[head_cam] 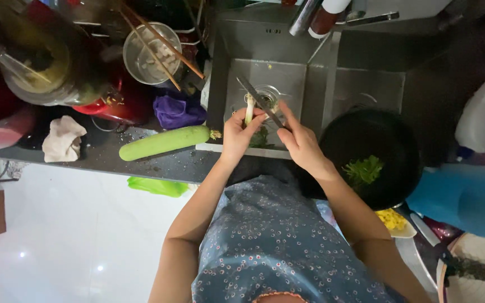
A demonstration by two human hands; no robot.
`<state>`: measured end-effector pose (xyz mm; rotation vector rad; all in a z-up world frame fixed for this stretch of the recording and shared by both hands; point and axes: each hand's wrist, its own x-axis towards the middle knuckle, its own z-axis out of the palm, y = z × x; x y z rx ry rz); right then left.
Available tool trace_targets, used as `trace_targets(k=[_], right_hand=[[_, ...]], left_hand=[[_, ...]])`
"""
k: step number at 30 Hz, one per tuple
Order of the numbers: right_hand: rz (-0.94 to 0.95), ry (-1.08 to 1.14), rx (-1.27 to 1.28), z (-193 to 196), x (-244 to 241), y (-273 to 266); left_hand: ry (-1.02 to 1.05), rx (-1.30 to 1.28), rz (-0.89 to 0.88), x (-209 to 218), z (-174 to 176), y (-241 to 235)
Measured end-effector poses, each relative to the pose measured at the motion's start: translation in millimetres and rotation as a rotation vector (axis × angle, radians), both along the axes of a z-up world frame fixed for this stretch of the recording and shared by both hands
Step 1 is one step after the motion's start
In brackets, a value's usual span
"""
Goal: Preparing green onions by trimming the ends and washing them along with other herbs.
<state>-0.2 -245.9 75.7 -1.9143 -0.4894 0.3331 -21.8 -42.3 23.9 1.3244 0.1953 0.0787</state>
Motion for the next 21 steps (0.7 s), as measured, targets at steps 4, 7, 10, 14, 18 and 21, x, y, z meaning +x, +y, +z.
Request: trace_targets(k=[4, 7, 10, 14, 18, 21], right_hand=[[0.039, -0.092, 0.044, -12, 8, -1], [0.073, -0.067, 0.095, -10, 12, -3], [0.087, 0.077, 0.106, -10, 17, -3], [0.098, 0.259, 0.155, -13, 24, -3], [0.190, 0.483, 0.418, -15, 27, -4], [0.216, 0.542, 0.479, -10, 29, -6]], left_hand=[[-0.151, 0.237, 0.064, -4, 13, -4], [-0.092, 0.186, 0.067, -3, 8, -6], [-0.035, 0.086, 0.055, -1, 5, -6], [0.024, -0.009, 0.047, 2, 6, -6], [0.079, -0.060, 0.040, 6, 6, -7], [0.093, -0.120, 0.009, 8, 4, -8]])
